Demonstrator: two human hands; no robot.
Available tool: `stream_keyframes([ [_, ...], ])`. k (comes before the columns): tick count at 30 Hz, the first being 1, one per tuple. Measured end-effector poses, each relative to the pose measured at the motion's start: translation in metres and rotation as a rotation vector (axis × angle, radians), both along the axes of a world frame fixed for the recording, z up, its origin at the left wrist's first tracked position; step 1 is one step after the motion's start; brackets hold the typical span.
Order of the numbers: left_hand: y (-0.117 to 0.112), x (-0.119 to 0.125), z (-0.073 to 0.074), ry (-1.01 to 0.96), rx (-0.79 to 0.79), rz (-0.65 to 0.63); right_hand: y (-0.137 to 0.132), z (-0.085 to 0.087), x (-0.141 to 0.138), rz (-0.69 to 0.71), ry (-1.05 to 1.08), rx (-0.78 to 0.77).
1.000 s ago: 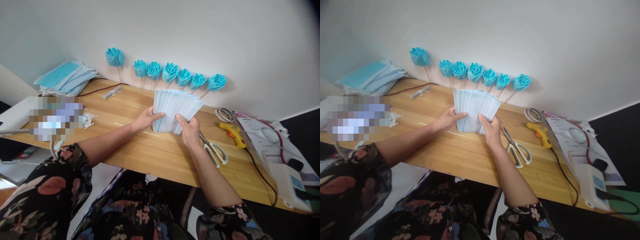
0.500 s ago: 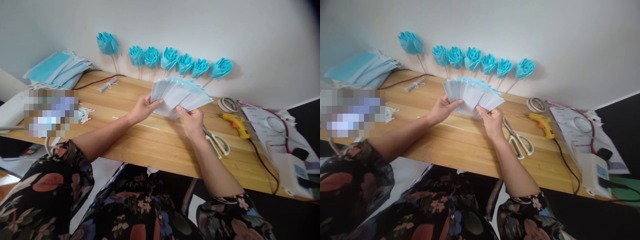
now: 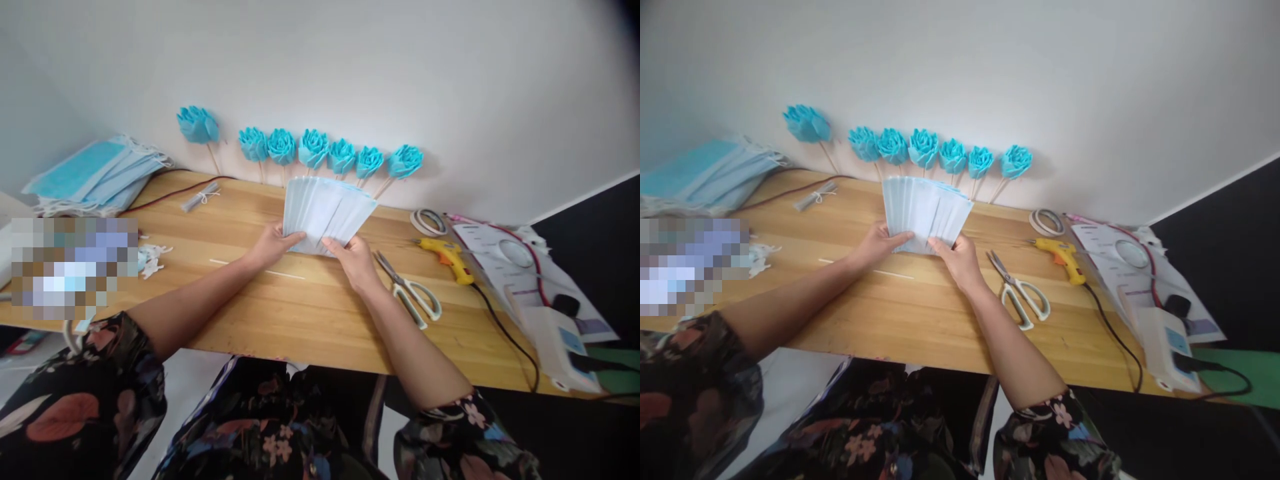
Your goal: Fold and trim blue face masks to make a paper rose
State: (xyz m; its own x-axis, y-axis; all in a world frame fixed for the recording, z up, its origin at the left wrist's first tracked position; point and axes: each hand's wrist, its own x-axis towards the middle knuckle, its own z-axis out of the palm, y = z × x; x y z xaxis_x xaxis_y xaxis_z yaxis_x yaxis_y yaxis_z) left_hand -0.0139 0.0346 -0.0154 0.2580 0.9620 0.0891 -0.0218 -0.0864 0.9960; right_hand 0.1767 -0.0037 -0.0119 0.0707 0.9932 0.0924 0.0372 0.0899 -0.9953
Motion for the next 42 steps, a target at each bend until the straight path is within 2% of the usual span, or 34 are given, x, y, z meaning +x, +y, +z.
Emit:
stream_keyframes([
  [7,-0.008,-0.003,0.009,0.070,-0.097,0.046,0.002,-0.005,-0.002,-0.035,-0.086,-0.011],
  [13,-0.009,-0.001,0.013,0.100,-0.070,0.105,0.005,-0.005,0.000,-0.067,-0.197,0.077],
  [21,-0.004,-0.005,0.006,0.157,-0.032,0.138,0.002,0.001,0.000,-0.039,-0.202,0.081],
  [29,-0.006,0.000,0.007,0.232,0.071,0.235,0.005,0.001,-0.001,-0.028,-0.155,0.112],
  [34,-0.003,-0.001,0.000,0.208,0.100,0.214,0.004,0.003,0.002,-0.061,-0.183,0.107],
  [42,-0.001,-0.007,-0.002,0.157,0.069,0.181,0.004,0.003,0.002,-0.039,-0.154,0.067],
])
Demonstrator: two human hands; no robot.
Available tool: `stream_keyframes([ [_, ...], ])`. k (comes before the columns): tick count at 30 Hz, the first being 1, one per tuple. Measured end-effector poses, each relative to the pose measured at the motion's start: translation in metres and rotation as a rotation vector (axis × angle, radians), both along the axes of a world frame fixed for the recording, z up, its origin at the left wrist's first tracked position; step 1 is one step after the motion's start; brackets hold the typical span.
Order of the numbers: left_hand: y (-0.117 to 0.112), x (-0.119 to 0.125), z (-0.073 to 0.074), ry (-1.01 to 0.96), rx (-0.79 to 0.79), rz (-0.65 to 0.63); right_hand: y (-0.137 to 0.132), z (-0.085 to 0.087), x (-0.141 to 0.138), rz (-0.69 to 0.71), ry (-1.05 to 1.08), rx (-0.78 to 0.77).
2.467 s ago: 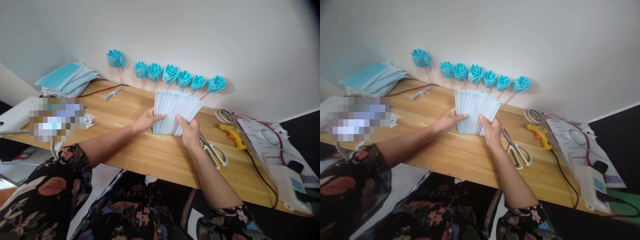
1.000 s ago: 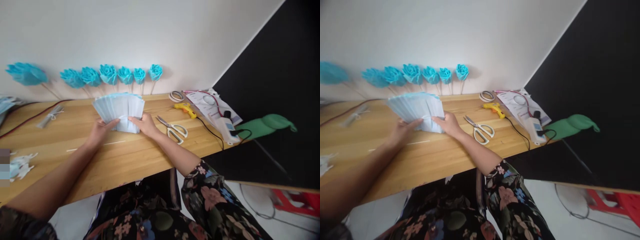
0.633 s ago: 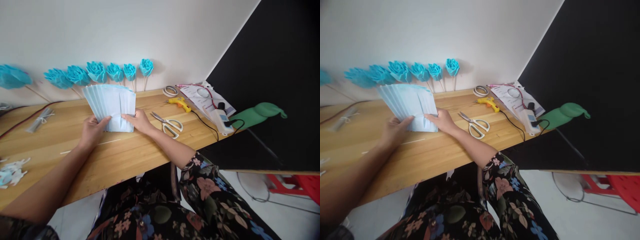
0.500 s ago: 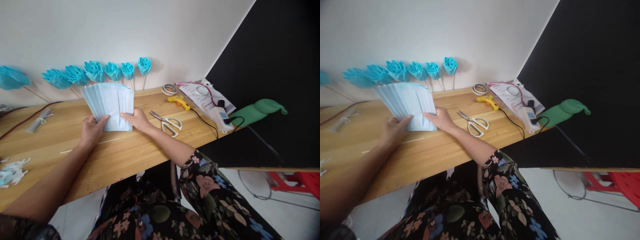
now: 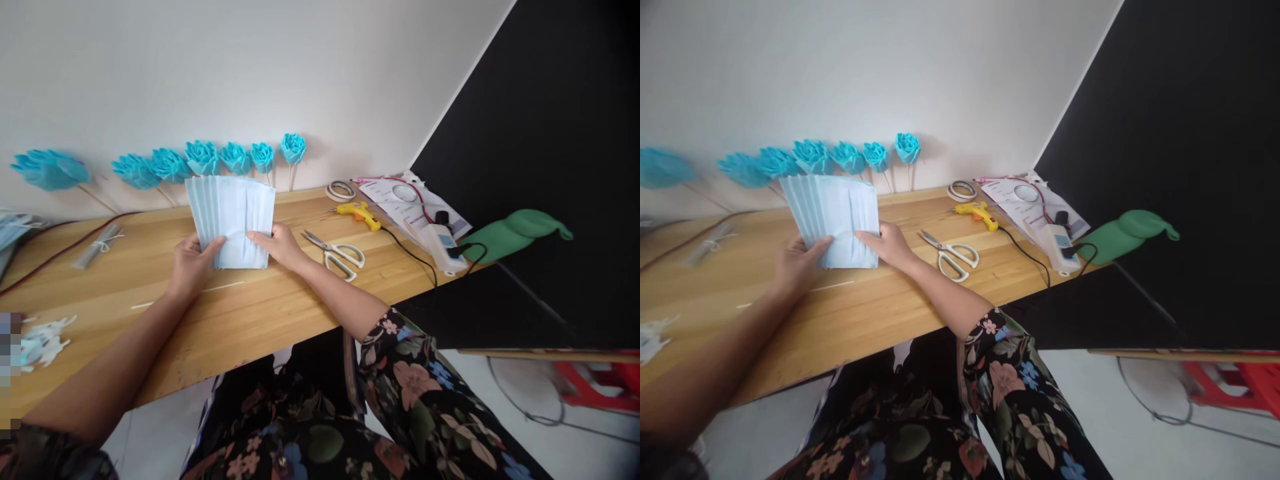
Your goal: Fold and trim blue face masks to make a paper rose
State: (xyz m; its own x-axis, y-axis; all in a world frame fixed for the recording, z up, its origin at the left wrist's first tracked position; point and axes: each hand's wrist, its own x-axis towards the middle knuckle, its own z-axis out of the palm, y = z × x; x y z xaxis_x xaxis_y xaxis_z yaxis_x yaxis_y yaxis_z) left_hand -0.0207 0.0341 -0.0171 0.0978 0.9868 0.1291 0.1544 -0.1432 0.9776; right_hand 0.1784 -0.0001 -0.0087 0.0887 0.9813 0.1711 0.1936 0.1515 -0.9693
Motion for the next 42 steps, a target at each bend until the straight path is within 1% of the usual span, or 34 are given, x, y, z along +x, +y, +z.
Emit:
stream_keyframes([
  [5,-0.002,-0.002,0.003,0.015,-0.011,0.019,-0.002,0.000,-0.001,0.044,0.069,-0.018],
  [10,-0.007,0.000,0.011,0.022,-0.054,-0.015,-0.003,0.001,-0.001,0.050,0.103,-0.041],
  [15,-0.009,0.003,0.015,0.034,-0.069,-0.026,-0.006,0.002,-0.002,0.052,0.177,-0.086],
  [18,-0.011,0.005,0.017,0.010,-0.097,-0.084,-0.008,0.000,-0.002,0.026,0.211,-0.123],
  [21,-0.011,0.006,0.018,-0.074,-0.140,-0.161,-0.008,-0.004,0.000,0.005,0.200,-0.121],
  [25,-0.006,0.005,0.015,-0.167,-0.233,-0.213,-0.008,-0.006,0.001,0.031,0.132,-0.127],
  [29,-0.005,0.005,0.013,-0.177,-0.298,-0.260,-0.010,-0.005,0.002,0.043,0.071,-0.169],
  [32,-0.006,0.005,0.014,-0.168,-0.290,-0.261,-0.010,-0.006,0.004,0.030,0.078,-0.186],
  [38,-0.007,0.006,0.014,-0.159,-0.228,-0.260,-0.008,-0.010,0.005,0.019,0.085,-0.169],
  [42,-0.008,0.006,0.014,-0.177,-0.251,-0.259,-0.008,-0.010,0.004,0.008,0.049,-0.143],
])
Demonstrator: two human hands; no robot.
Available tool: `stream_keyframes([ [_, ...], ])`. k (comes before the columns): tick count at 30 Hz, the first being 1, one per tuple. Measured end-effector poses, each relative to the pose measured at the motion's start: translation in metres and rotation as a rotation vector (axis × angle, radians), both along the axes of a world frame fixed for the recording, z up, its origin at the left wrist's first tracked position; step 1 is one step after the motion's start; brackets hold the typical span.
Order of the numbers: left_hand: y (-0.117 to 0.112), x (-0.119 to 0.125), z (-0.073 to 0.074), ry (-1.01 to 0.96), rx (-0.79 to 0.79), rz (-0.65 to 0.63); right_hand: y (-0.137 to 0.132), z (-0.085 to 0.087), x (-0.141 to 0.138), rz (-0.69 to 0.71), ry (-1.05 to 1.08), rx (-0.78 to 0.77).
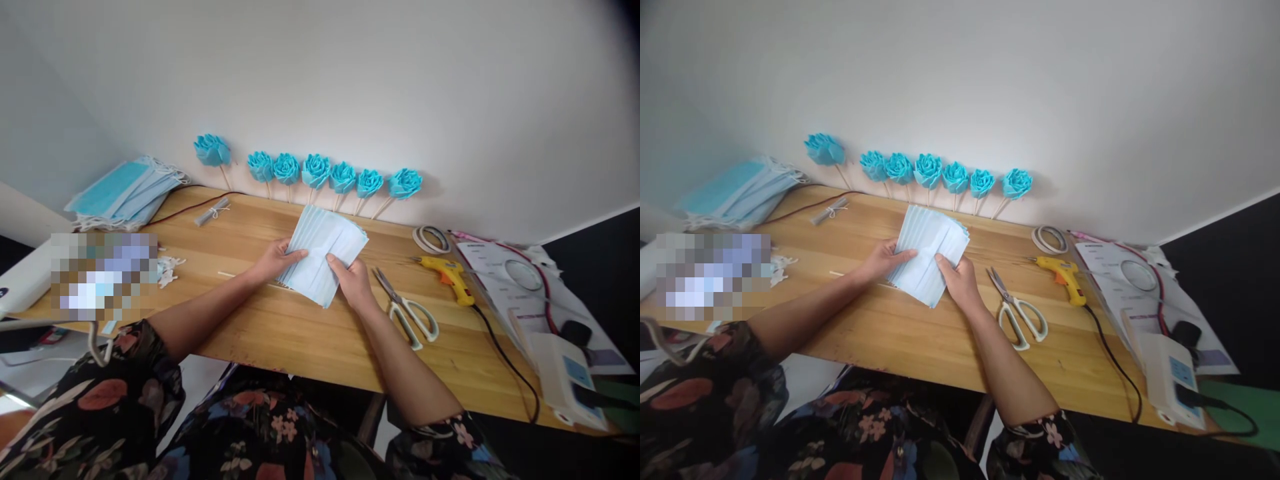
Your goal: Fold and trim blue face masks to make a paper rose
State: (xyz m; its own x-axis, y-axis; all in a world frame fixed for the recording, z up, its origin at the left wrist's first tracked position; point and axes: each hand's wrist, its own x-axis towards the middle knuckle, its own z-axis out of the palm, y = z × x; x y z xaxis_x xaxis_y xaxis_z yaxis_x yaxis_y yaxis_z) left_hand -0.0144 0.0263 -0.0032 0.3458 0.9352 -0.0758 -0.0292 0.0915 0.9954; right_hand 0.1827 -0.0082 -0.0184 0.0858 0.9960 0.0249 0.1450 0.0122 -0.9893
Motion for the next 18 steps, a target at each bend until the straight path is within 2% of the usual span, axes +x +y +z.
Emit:
stream_keyframes([
  [10,0.0038,-0.0012,-0.0070,-0.085,-0.072,0.032,0.0002,-0.0020,0.0002,0.021,0.034,0.005],
  [18,0.0042,-0.0004,-0.0024,-0.074,-0.093,0.032,-0.0008,-0.0002,-0.0008,0.015,0.083,-0.036],
])
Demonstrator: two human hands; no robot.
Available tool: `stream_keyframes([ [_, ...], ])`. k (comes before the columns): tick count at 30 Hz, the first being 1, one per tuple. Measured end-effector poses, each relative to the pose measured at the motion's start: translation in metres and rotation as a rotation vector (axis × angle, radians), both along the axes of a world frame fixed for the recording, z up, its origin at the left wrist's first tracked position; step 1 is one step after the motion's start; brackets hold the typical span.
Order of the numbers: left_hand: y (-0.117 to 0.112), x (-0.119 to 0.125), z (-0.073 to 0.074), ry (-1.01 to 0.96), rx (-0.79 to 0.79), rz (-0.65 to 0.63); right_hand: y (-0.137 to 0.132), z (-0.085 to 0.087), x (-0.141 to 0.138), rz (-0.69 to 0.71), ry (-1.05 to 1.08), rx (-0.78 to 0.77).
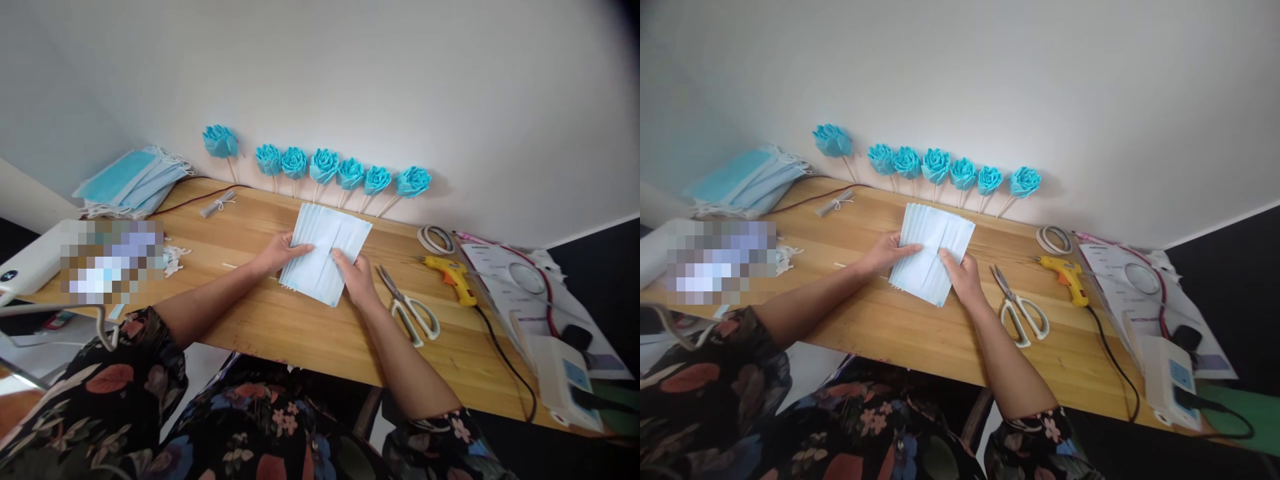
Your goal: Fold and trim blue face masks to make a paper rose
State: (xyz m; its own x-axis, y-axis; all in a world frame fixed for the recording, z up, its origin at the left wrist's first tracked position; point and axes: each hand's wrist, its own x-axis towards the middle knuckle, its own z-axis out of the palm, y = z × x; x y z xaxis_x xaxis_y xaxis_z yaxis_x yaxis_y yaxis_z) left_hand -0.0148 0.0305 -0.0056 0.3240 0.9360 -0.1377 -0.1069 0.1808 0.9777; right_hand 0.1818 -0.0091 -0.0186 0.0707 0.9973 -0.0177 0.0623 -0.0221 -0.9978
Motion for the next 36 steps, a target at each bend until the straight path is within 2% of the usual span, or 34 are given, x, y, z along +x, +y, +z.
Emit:
stream_keyframes([
  [7,-0.003,-0.001,0.003,-0.012,0.008,-0.050,0.001,-0.001,0.001,-0.052,-0.019,-0.001],
  [14,0.001,-0.003,0.002,-0.066,0.044,-0.052,0.001,0.000,-0.001,-0.051,-0.030,0.066],
  [21,0.004,-0.006,-0.005,0.021,0.042,-0.136,0.003,-0.002,0.000,-0.107,-0.005,0.031],
  [25,0.006,-0.006,-0.007,0.006,0.107,-0.083,0.004,-0.003,0.001,-0.089,0.023,0.032],
  [30,0.009,-0.006,-0.005,-0.030,0.243,0.070,0.004,0.000,0.001,-0.014,-0.004,0.109],
  [36,0.006,-0.009,0.000,-0.008,0.320,0.090,0.004,-0.004,0.001,-0.002,-0.054,0.230],
])
